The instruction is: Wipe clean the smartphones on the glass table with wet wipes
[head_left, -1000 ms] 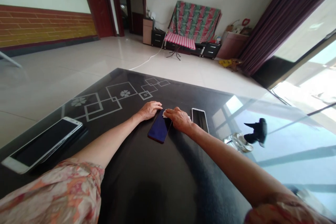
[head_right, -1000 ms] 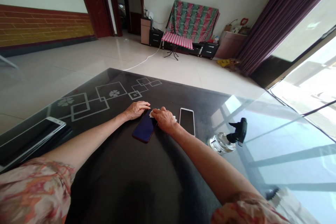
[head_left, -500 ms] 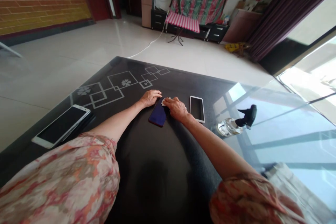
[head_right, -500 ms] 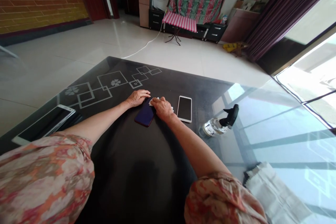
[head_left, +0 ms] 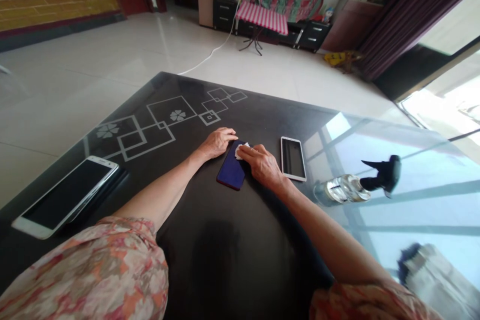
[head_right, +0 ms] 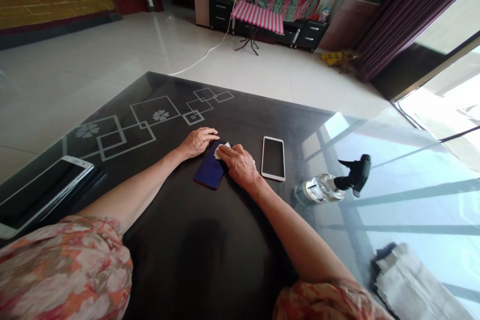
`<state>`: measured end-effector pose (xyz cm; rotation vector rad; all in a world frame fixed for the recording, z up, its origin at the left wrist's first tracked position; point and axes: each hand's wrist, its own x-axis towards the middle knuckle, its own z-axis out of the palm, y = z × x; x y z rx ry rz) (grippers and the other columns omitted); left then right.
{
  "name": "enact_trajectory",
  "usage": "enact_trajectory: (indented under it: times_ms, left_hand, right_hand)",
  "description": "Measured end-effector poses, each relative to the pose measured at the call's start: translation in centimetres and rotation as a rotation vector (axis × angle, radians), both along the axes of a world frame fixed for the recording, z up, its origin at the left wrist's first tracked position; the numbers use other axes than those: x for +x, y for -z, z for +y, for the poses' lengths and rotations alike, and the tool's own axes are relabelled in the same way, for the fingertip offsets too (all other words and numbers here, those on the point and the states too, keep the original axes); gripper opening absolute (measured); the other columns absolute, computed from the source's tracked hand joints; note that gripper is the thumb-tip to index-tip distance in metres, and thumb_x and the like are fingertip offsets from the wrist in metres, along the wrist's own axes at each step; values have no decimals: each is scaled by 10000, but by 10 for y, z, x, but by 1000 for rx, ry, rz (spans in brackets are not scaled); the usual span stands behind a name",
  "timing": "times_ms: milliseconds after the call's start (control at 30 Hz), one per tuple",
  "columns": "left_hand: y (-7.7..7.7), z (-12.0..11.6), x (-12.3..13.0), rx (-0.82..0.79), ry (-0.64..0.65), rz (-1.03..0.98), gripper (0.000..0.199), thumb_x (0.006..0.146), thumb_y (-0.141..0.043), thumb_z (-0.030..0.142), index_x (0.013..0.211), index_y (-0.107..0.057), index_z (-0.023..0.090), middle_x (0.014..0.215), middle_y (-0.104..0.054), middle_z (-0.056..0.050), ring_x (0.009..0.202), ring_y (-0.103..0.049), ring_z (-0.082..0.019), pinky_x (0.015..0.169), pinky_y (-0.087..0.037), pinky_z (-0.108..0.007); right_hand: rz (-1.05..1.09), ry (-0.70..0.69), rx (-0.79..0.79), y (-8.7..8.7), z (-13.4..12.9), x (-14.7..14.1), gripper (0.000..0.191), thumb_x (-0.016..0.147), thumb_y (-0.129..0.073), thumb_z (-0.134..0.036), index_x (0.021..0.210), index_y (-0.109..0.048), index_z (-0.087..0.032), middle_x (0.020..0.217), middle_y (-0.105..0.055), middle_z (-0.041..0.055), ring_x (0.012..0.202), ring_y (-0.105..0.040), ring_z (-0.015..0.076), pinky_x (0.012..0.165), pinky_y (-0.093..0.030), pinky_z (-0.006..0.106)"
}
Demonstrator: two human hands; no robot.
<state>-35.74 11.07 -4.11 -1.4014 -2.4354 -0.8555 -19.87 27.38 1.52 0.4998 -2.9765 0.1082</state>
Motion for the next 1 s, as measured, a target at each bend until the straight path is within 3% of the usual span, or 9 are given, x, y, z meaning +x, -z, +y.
enact_trajectory:
  times_ms: [233,433,600,900,1000]
  left_hand:
    - [-2,0,2,-13,4,-7,468,790,-404,8,1033,-746,214,1175,-680,-42,1112,-604,-181,1053,-453,-375]
    - [-2,1,1,4,0,21,455,794,-408,11,1009,-755,212,1150,-694,-40,1069,-621,-179,1025,-478,-370]
    - [1,0,-1,6,13,23,454,788,-414,18,1020,-752,214,1152,-695,-41,1071,-624,-178,1029,-476,-371]
    - [0,-2,-1,0,7,22,449,801,-405,36,1020,-751,219,1167,-691,-38,1113,-612,-183,1040,-472,-384]
    - [0,-2,-1,1,5,17,448,798,-407,39,1016,-751,224,1166,-691,-33,1113,-612,-183,1045,-470,-390]
  right_hand:
    - [56,-38,-90,11,-8,18,422,1004,-312,-183,1329,-567,-271,1408,-540,-40,1047,-461,201,952,-421,301]
    - [156,-170,-164,23,-17,29,362,985,-387,-177,1227,-646,-255,1310,-622,-29,980,-493,193,918,-446,308]
    - [149,-261,-173,22,-26,30,315,980,-426,-204,1172,-669,-263,1300,-629,-30,956,-512,188,888,-459,316]
    - [156,38,-70,21,7,8,409,967,-388,-131,1305,-588,-242,1395,-555,-23,1040,-464,227,925,-432,343]
    - [141,78,-51,17,10,5,406,971,-380,-139,1312,-576,-242,1402,-547,-20,1020,-463,228,912,-431,344]
